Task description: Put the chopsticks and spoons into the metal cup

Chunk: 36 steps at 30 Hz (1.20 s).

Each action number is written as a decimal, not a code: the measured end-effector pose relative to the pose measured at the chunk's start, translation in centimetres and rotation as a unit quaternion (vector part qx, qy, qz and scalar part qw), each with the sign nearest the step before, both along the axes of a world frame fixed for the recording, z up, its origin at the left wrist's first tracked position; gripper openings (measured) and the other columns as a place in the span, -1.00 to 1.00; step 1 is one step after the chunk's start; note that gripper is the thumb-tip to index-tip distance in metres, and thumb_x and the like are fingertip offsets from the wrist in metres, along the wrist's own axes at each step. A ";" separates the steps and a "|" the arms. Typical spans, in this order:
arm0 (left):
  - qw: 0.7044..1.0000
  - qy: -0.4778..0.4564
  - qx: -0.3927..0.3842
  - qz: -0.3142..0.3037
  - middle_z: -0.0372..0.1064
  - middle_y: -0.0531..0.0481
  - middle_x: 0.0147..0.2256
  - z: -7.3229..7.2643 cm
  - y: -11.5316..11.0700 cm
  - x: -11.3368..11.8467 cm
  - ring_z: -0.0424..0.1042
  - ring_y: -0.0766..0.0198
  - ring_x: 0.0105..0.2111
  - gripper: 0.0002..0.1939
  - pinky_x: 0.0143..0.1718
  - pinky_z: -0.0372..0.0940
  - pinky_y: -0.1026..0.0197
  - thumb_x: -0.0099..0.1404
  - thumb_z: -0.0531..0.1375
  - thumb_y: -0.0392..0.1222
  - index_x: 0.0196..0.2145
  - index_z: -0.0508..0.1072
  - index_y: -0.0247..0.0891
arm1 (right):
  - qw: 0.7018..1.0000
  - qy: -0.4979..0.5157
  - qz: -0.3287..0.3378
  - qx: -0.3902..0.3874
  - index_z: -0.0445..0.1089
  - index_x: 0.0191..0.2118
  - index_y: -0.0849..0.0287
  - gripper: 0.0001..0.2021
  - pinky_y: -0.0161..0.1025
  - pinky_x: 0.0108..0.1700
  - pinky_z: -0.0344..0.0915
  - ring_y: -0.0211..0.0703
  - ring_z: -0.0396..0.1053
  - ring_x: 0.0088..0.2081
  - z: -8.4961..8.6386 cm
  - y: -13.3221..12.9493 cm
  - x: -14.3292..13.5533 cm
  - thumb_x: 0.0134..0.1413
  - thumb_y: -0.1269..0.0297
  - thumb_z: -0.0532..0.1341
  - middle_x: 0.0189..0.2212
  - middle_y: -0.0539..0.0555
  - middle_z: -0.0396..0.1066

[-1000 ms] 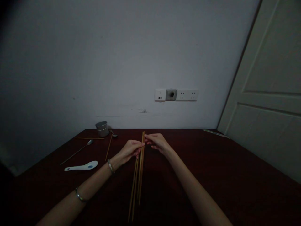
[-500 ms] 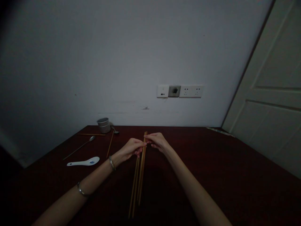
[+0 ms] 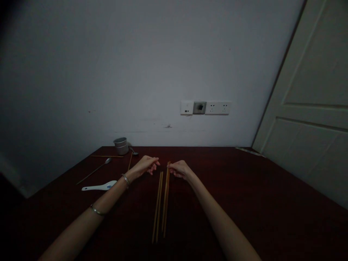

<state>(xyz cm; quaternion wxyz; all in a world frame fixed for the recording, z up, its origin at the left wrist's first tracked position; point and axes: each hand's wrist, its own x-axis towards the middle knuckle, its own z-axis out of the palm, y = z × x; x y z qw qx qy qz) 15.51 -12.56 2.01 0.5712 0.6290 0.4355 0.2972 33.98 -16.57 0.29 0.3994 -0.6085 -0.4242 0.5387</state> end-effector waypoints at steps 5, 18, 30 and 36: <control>1.000 -0.008 -0.008 0.028 0.25 0.08 -0.72 -1.0 0.9 -1.1 0.20 0.47 -0.74 -0.69 -0.67 0.18 0.39 0.10 0.14 -0.03 -0.54 0.41 -0.39 | 0.998 -0.056 0.015 -0.023 0.34 -0.64 0.27 -0.81 -0.53 -0.72 0.09 -0.47 0.16 -0.75 -0.8 0.2 -0.9 -0.21 0.32 0.31 -0.77 -0.03 0.30; 0.999 -0.004 -0.013 0.045 0.25 0.06 -0.71 -1.3 1.0 -1.7 0.20 0.44 -0.73 -0.76 -0.68 0.18 0.36 0.10 0.12 -0.13 -0.55 0.41 -0.39 | 0.975 -0.217 0.018 -0.040 0.29 -0.72 0.28 -0.81 -0.44 -0.73 0.15 -0.34 0.21 -0.75 -2.4 2.3 -2.6 -0.33 0.39 0.32 -0.81 0.01 0.27; 0.998 0.035 -0.020 0.053 0.24 0.08 -0.71 -1.5 1.2 -1.9 0.20 0.45 -0.72 -0.75 -0.61 0.21 0.34 0.15 0.06 -0.15 -0.50 0.39 -0.40 | 0.952 -0.305 0.003 -0.003 0.39 -0.57 0.28 -0.76 -0.42 -0.63 0.30 -0.18 0.43 -0.57 -4.1 3.0 -2.4 -0.46 0.31 0.40 -0.59 0.09 0.45; 0.998 0.030 -0.016 0.045 0.24 0.08 -0.69 -1.6 1.1 -2.0 0.21 0.45 -0.71 -0.76 -0.62 0.21 0.34 0.18 0.04 -0.19 -0.49 0.39 -0.40 | 0.953 -0.303 0.020 -0.004 0.38 -0.61 0.28 -0.74 -0.39 -0.64 0.34 -0.16 0.43 -0.59 -3.8 2.9 -2.5 -0.48 0.26 0.42 -0.58 0.12 0.47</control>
